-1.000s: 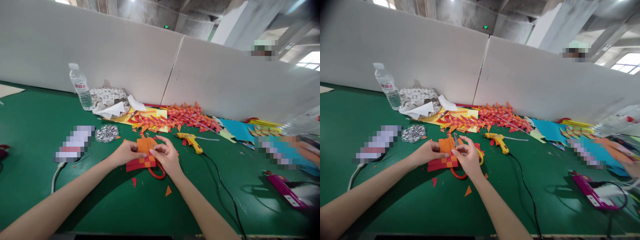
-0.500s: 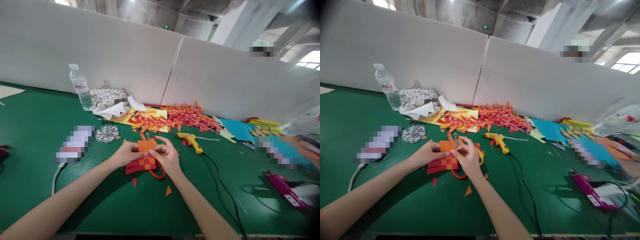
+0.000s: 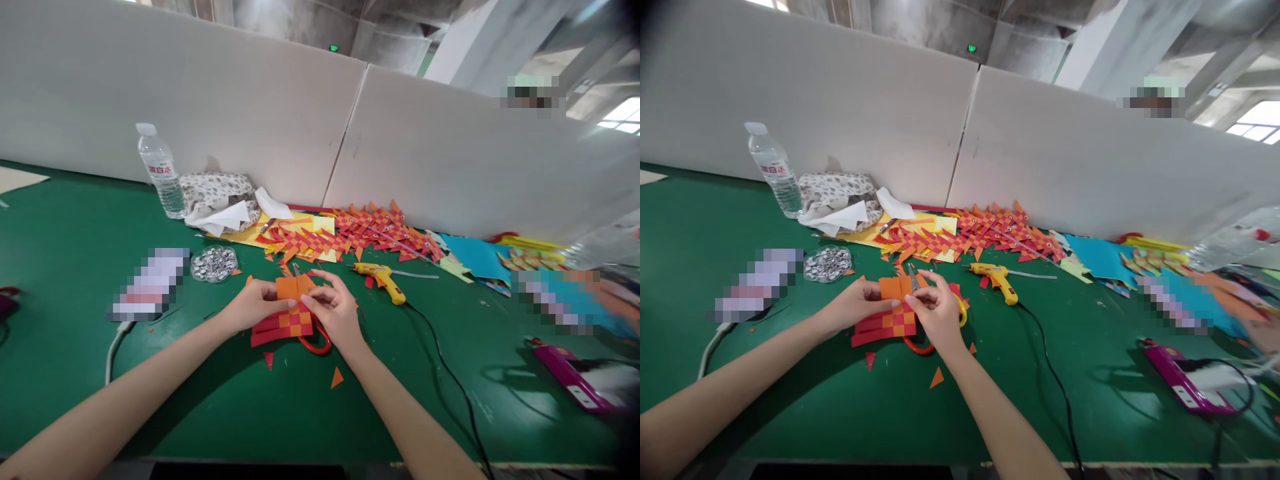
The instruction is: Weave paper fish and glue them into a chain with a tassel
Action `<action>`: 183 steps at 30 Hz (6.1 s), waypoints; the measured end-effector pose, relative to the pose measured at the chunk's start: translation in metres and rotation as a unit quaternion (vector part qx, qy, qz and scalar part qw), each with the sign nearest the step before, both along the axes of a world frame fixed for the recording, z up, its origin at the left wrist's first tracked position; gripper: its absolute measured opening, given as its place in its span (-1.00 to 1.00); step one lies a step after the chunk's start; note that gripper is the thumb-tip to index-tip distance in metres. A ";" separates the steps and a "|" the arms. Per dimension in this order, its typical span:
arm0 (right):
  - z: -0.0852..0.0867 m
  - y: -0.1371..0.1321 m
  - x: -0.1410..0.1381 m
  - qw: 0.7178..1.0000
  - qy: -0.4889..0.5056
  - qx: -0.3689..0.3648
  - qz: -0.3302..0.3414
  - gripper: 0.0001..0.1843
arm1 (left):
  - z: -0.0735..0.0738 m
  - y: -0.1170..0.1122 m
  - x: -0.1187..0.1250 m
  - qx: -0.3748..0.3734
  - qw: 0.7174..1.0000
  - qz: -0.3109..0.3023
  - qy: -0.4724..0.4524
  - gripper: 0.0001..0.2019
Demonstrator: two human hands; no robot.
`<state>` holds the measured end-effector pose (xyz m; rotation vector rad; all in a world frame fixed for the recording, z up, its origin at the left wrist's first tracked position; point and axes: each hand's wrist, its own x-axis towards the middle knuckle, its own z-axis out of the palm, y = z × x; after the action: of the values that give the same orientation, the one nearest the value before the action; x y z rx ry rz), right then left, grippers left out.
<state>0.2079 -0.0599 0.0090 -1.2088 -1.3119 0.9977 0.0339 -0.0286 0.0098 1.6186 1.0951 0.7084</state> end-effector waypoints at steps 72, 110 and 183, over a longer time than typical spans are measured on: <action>-0.004 -0.001 0.000 0.998 -0.058 -0.007 0.014 -0.44 | 0.012 -0.003 -0.002 -0.129 0.970 0.077 -0.192 -0.60; -0.003 -0.007 -0.003 0.984 -0.096 0.142 0.043 -0.55 | 0.009 -0.002 -0.001 -0.110 0.979 0.038 -0.170 -0.60; -0.006 0.003 0.001 0.995 -0.064 -0.021 0.069 -0.45 | 0.001 0.000 0.001 -0.008 0.998 0.018 -0.062 -0.69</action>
<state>0.2094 -0.0572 0.0032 -1.2437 -1.4978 1.0640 0.0350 -0.0291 0.0107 1.5245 1.0393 0.8109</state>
